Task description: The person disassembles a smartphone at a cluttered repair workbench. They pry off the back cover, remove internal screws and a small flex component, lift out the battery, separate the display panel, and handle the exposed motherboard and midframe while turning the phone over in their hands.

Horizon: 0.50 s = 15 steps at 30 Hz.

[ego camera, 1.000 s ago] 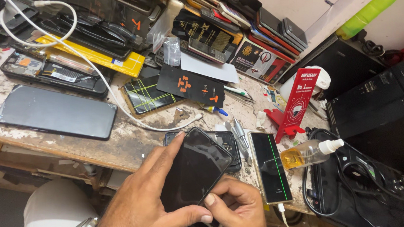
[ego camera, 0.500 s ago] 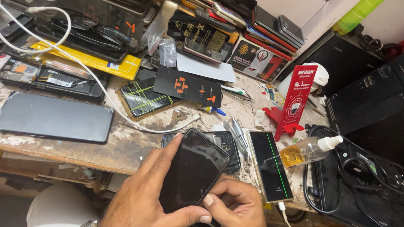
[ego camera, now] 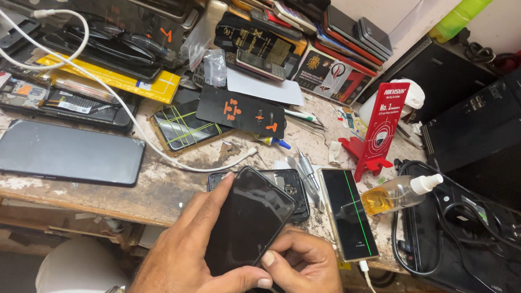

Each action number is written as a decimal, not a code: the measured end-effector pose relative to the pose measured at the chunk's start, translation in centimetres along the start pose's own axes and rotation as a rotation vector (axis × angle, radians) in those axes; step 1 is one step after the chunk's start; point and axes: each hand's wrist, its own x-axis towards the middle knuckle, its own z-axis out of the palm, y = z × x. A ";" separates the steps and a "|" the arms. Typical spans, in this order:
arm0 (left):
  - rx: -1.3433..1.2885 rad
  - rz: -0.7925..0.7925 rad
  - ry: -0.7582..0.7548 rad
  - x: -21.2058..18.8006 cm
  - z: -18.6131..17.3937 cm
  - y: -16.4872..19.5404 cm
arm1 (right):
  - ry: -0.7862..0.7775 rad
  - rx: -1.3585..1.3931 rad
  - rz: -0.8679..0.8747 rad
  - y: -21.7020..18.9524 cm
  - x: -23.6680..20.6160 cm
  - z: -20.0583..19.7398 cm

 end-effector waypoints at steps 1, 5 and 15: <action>-0.001 -0.003 0.001 0.0 0.0 0.0 | -0.003 0.005 0.000 0.0 0.0 0.0; 0.008 -0.013 -0.004 0.0 -0.1 0.0 | 0.012 -0.031 0.016 0.0 0.0 0.0; 0.030 -0.023 -0.010 0.0 -0.2 -0.2 | -0.004 -0.027 0.010 0.2 0.1 0.2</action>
